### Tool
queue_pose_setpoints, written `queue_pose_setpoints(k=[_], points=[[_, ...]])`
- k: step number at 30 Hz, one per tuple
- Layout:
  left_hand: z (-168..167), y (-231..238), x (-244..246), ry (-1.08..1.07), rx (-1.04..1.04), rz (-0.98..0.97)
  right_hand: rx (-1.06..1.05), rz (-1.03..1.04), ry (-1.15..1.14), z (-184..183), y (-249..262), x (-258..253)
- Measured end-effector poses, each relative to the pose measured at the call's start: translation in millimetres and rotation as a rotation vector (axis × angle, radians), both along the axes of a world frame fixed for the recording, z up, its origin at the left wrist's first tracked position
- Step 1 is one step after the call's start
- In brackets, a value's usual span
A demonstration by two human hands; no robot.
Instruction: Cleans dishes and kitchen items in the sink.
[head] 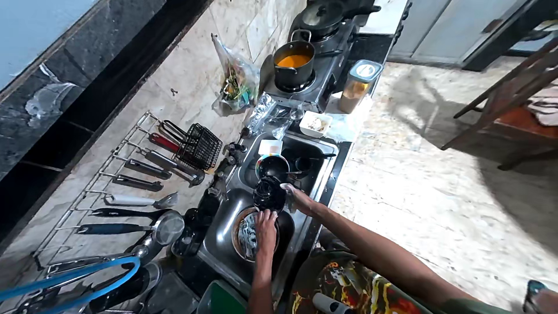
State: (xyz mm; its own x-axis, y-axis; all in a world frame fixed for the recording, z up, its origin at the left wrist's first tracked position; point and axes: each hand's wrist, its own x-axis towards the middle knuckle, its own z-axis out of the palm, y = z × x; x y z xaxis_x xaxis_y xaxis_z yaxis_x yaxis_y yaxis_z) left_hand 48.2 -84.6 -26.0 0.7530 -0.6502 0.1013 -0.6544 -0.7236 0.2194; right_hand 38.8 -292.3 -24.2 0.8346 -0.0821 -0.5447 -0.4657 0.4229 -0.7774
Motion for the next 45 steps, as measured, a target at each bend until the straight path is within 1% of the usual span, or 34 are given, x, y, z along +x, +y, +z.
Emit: queue_pose_setpoints(k=[3, 5, 8, 10, 12, 13, 15, 16, 17, 19, 21, 23, 24, 26, 28, 30, 31, 32, 34, 36, 37, 38, 40, 41, 42, 45], points=[[2, 0, -1, -0.023, 0.052, -0.038, -0.165, 0.039, 0.16, 8, 2, 3], [1, -1, 2, -0.037, 0.05, -0.051, -0.275, 0.042, 0.227, 2, 3, 6], [-8, 3, 6, -0.014, -0.083, -0.013, -0.424, 0.071, 0.263, -9, 1, 8], [-14, 5, 6, 0.066, -0.239, 0.091, -0.52, 0.114, 0.279, -8, 1, 8], [-22, 3, 3, 0.207, -0.49, 0.268, -0.625, 0.178, 0.295, -2, 1, 6], [-25, 0, 1, 0.333, -0.647, 0.362, -0.672, 0.214, 0.295, -1, 1, 6], [-25, -7, -2, 0.683, -0.938, 0.564, -0.749, 0.29, 0.282, -3, 4, 5], [-25, -11, -3, 0.81, -1.055, 0.662, -0.782, 0.318, 0.275, -4, 6, 5], [-29, -14, -3, 0.878, -1.127, 0.734, -0.819, 0.337, 0.272, -5, 9, 4], [-32, -17, -4, 0.914, -1.167, 0.79, -0.898, 0.307, 0.264, -6, 14, 3], [-29, -19, -5, 0.89, -1.14, 0.812, -0.989, 0.159, 0.197, -5, 22, -1], [-25, -20, -6, 0.856, -1.105, 0.823, -1.12, 0.041, 0.058, -5, 30, -3], [-24, -19, -6, 0.838, -1.096, 0.815, -1.193, 0.039, -0.038, -7, 32, -3], [-22, -15, -6, 0.774, -1.072, 0.809, -1.32, 0.185, -0.24, -13, 32, -6], [-16, -10, -5, 0.719, -1.002, 0.778, -1.39, 0.451, -0.372, -12, 31, -10], [-12, -7, -2, 0.652, -0.957, 0.729, -1.299, 0.701, -0.411, -5, 37, -13], [-11, -6, -2, 0.667, -0.96, 0.701, -1.223, 0.764, -0.43, -2, 43, -14], [-13, -6, -3, 0.7, -0.968, 0.681, -1.122, 0.776, -0.437, 1, 50, -15], [-19, -10, -7, 0.739, -0.959, 0.667, -0.887, 0.638, -0.461, 1, 63, -13], [-16, -10, -12, 0.765, -0.933, 0.617, -0.764, 0.478, -0.463, -5, 66, -9], [-9, -7, -11, 0.763, -0.927, 0.613, -0.738, 0.477, -0.482, -5, 65, -9], [-2, -1, -9, 0.752, -0.92, 0.623, -0.725, 0.531, -0.509, -4, 63, -9], [-1, 10, -7, 0.741, -0.866, 0.634, -0.743, 0.68, -0.531, 0, 57, -12], [0, 9, -9, 0.752, -0.831, 0.626, -0.773, 0.689, -0.522, 2, 56, -13], [-4, 6, -12, 0.762, -0.809, 0.609, -0.807, 0.629, -0.498, 3, 58, -13], [-19, -3, -21, 0.777, -0.826, 0.558, -0.84, 0.298, -0.381, 2, 68, -5]])
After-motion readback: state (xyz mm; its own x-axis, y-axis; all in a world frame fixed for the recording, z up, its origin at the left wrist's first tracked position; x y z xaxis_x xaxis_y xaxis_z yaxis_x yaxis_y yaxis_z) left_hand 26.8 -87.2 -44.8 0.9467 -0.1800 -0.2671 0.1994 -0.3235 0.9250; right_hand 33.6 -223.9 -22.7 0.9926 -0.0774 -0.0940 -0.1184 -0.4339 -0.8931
